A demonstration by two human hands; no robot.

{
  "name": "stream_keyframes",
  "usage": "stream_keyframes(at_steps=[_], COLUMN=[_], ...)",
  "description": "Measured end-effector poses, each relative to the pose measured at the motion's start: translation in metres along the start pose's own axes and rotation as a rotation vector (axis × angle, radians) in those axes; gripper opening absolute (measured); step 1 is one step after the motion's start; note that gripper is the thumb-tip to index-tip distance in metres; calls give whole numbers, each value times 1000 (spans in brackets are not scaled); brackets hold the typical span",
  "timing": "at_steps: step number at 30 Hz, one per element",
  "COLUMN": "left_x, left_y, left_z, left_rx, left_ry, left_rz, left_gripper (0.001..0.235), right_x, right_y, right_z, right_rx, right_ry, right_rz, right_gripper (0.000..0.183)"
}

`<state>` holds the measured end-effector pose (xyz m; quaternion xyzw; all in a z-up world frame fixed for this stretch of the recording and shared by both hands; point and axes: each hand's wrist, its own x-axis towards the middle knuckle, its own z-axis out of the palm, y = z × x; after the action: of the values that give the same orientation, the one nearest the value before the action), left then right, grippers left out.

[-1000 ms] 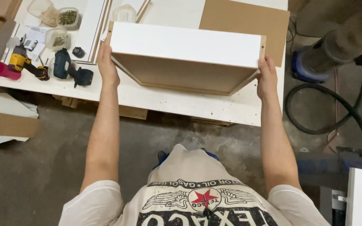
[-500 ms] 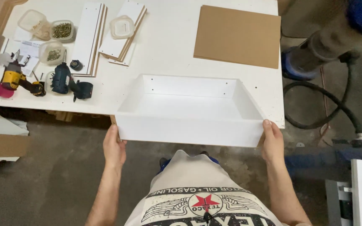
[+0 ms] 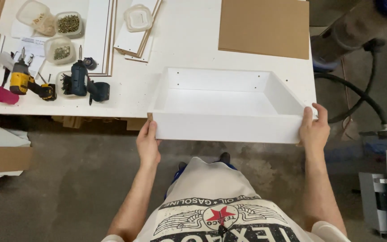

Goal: Assembling a wooden drawer by inserting the bottom panel and attaching the back panel with screws using a power drill.

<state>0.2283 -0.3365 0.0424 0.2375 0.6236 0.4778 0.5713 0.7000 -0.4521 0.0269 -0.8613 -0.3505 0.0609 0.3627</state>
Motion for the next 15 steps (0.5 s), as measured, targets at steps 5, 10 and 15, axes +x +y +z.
stream_keyframes(at_steps=[5,10,15], left_x=[31,73,122], left_y=[41,70,88], left_z=[17,39,74], left_rx=[164,262,427], left_ry=[-113,-128,-31], left_rz=[-1,260,414], left_gripper=[53,50,44], right_x=[59,119,165], right_y=[-30,-43,-108], right_z=[1,17,14], right_rx=[-145,-335,-472], right_ry=[-61,-97,-262], right_rz=[-51,-57,-99], right_gripper=[49,68,67])
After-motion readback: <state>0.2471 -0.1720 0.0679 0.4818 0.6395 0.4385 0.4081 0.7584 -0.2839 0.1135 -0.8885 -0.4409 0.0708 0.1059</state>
